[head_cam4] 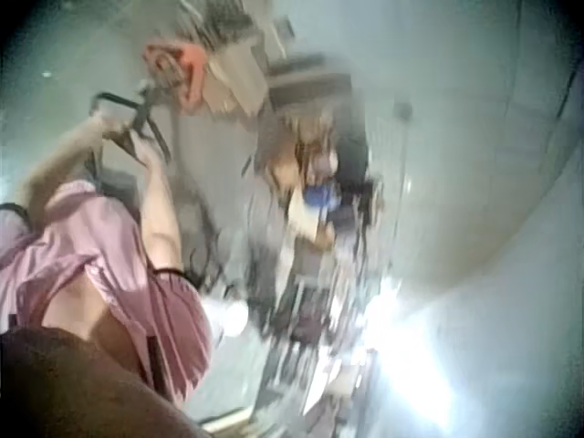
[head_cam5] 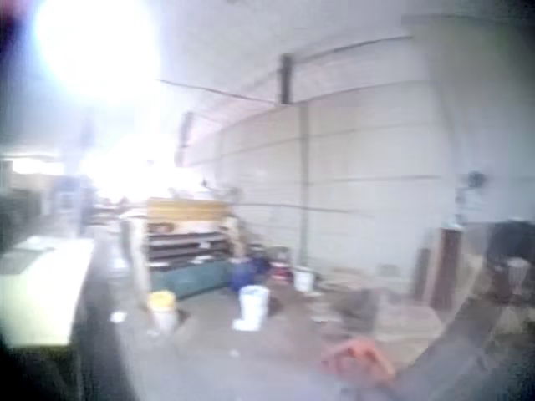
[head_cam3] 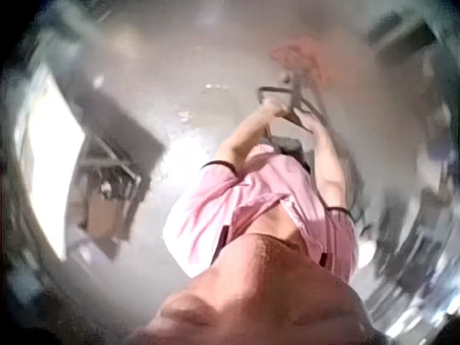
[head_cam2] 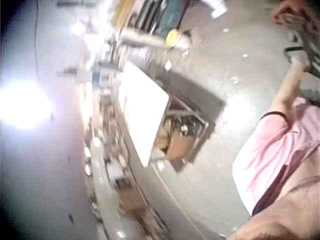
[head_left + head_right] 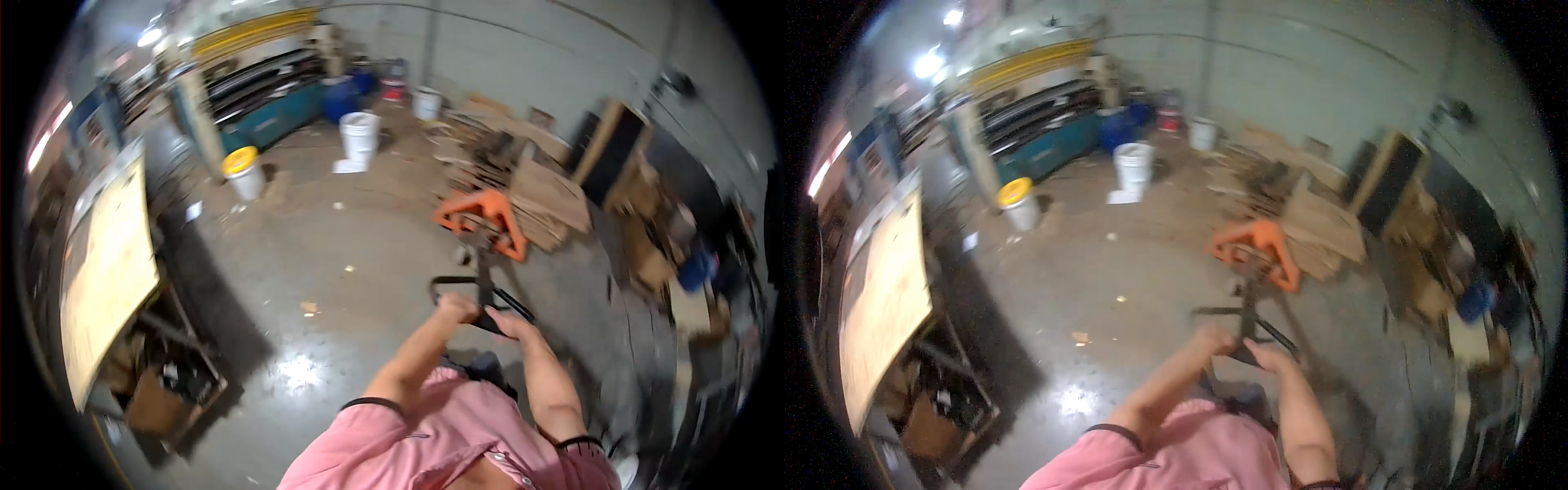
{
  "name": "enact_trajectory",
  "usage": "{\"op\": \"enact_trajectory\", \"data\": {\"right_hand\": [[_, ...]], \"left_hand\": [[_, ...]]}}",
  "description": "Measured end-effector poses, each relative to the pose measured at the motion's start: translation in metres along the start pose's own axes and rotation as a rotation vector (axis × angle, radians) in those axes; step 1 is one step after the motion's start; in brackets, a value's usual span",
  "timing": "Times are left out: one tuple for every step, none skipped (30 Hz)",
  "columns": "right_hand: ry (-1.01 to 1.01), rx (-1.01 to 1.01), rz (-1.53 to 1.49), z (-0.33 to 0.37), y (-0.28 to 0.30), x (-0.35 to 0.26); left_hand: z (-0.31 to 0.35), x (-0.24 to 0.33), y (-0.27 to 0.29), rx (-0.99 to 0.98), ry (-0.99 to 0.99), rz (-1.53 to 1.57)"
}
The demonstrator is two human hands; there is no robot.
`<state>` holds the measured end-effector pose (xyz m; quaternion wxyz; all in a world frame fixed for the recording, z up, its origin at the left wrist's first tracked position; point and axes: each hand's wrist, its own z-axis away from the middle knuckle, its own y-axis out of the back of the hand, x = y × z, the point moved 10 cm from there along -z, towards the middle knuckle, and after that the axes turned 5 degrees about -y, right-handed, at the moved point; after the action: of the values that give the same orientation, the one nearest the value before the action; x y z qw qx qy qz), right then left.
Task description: The person coils a hose by hand and places it in a bucket, then picks up a board and places it near a pallet jack before operating the pallet jack to move materials in a warehouse.
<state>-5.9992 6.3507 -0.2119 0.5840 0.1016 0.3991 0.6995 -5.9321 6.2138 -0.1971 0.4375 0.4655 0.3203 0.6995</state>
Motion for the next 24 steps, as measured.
{"op": "enact_trajectory", "data": {"right_hand": [[0.051,0.025,0.030,0.016,-0.005,-0.012],[-0.050,-0.004,0.057,0.037,-0.008,0.020],[-0.064,-0.038,0.108,0.063,-0.008,0.012],[-0.010,-0.050,0.062,0.059,-0.029,0.033],[0.211,0.057,0.164,0.088,-0.033,0.014],[0.414,0.199,0.282,0.123,-0.035,-0.003],[0.518,0.244,0.405,0.133,-0.055,0.015],[0.475,0.201,0.460,0.128,-0.079,0.048],[0.315,0.066,0.304,0.149,-0.051,0.047],[0.151,0.010,0.185,0.189,-0.021,0.040],[0.113,-0.013,0.132,0.222,-0.009,0.031],[0.146,-0.050,0.125,0.247,-0.003,0.029],[0.175,-0.093,0.117,0.265,-0.005,0.034],[0.163,-0.141,0.105,0.273,-0.013,0.053],[0.140,-0.100,0.085,0.285,-0.015,0.068],[0.136,-0.166,0.083,0.305,-0.013,0.077],[0.148,-0.229,0.098,0.323,-0.014,0.081],[0.146,-0.235,0.093,0.341,-0.014,0.086],[0.163,-0.190,0.062,0.358,-0.012,0.091],[0.187,-0.141,0.034,0.375,-0.010,0.094],[0.192,-0.139,0.040,0.392,-0.019,0.102],[0.247,-0.068,0.045,0.414,-0.021,0.103],[0.287,0.013,0.046,0.437,-0.018,0.107],[0.253,0.029,0.011,0.464,-0.011,0.114]], "left_hand": [[0.004,-0.005,-0.014,-0.039,-0.044,-0.115],[0.034,0.042,0.002,-0.116,-0.076,-0.090],[0.046,0.042,0.008,0.032,-0.052,-0.063],[0.046,0.050,-0.015,-0.008,-0.067,-0.076],[0.058,0.047,-0.044,-0.030,-0.068,-0.105],[0.073,0.043,-0.055,0.125,-0.034,-0.046],[0.081,0.053,-0.060,0.270,-0.030,0.023],[0.093,0.081,-0.070,0.145,-0.062,-0.003],[0.105,0.099,-0.051,0.066,-0.088,-0.028],[0.132,0.120,-0.025,0.043,-0.127,-0.057],[0.157,0.130,-0.029,0.052,-0.193,-0.119],[0.177,0.148,-0.025,0.041,-0.251,-0.181],[0.199,0.172,-0.023,0.022,-0.311,-0.238],[0.211,0.190,-0.027,0.001,-0.314,-0.228],[0.224,0.209,-0.028,-0.020,-0.313,-0.219],[0.238,0.237,-0.015,0.022,-0.368,-0.210],[0.249,0.250,-0.015,0.014,-0.371,-0.208],[0.261,0.262,-0.015,0.031,-0.390,-0.236],[0.274,0.276,-0.017,0.055,-0.407,-0.261],[0.288,0.290,-0.014,0.031,-0.414,-0.234],[0.304,0.302,-0.018,0.037,-0.409,-0.235],[0.324,0.309,-0.021,-0.007,-0.356,-0.157],[0.340,0.319,-0.021,-0.050,-0.321,-0.080],[0.353,0.351,-0.001,-0.218,-0.310,-0.016]]}}
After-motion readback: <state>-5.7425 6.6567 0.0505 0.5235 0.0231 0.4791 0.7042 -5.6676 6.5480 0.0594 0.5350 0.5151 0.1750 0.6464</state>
